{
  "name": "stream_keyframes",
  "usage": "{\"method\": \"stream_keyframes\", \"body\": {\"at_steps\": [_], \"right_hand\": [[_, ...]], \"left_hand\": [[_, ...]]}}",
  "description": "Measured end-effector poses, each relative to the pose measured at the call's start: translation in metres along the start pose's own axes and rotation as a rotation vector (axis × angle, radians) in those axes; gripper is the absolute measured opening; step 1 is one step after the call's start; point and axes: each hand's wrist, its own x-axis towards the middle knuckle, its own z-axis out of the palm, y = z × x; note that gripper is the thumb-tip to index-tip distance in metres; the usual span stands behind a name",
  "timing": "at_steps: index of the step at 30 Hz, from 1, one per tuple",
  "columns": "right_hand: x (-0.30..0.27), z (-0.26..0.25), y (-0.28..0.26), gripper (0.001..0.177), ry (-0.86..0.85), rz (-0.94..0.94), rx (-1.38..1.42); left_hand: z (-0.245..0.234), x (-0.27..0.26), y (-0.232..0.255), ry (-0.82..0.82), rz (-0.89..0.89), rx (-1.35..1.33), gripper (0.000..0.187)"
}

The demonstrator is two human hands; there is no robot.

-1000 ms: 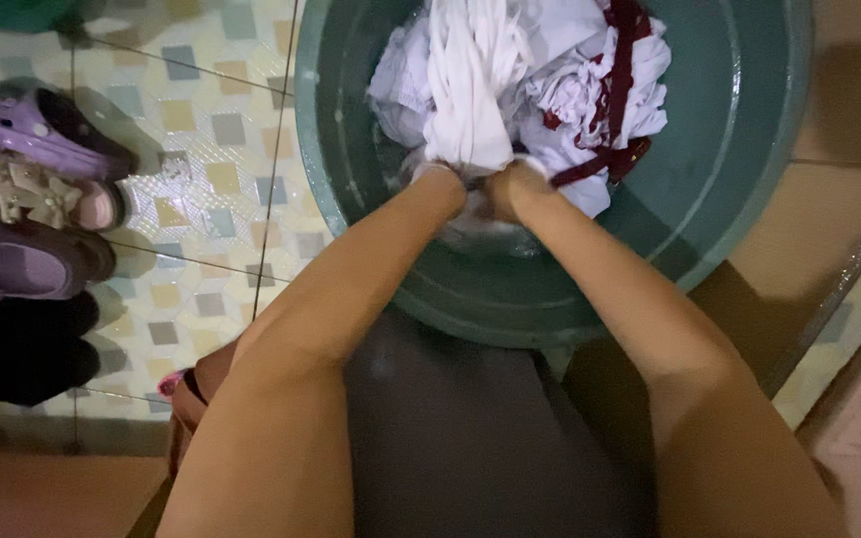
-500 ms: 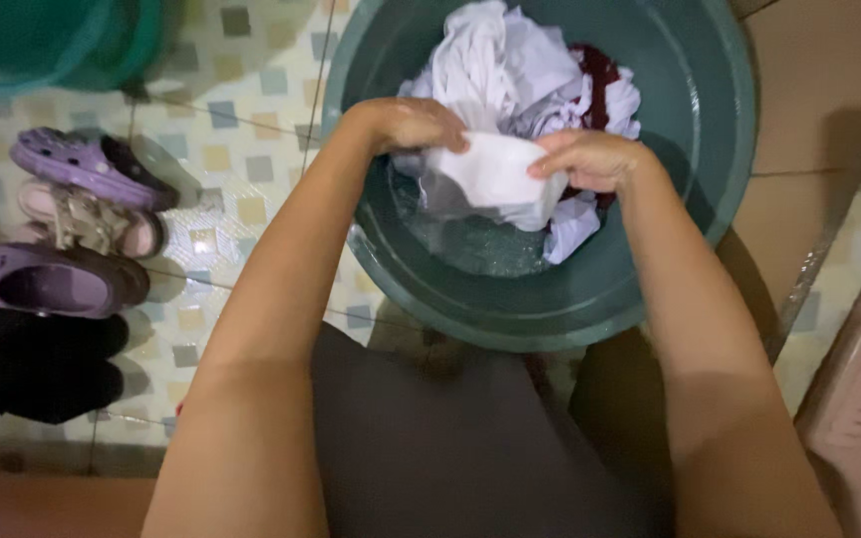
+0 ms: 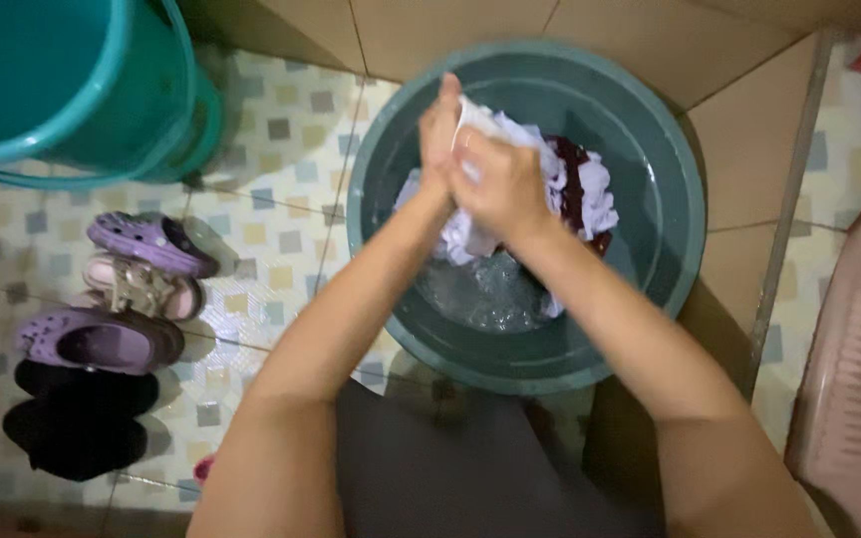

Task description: The person washes clothing in a basin of water, rubbing the fabric together and rinsing it by hand.

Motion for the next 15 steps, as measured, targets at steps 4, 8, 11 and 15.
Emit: {"method": "stream_keyframes", "body": {"at_steps": [4, 8, 11, 15], "right_hand": [[0.04, -0.018, 0.006, 0.018, 0.027, 0.228, 0.008], [0.037, -0.014, -0.004, 0.022, 0.074, 0.01, -0.181], [0.018, -0.001, -0.027, 0.026, 0.003, -0.065, -0.076], [0.056, -0.016, 0.003, 0.033, 0.053, 0.16, -0.022]], "left_hand": [[0.027, -0.042, 0.022, -0.139, -0.222, -0.34, 0.037], [0.03, -0.03, 0.044, -0.127, -0.155, -0.321, 0.035], [0.015, -0.017, 0.054, -0.11, -0.172, -0.303, 0.034], [0.034, -0.035, 0.054, -0.125, -0.259, -0.414, 0.033]]}}
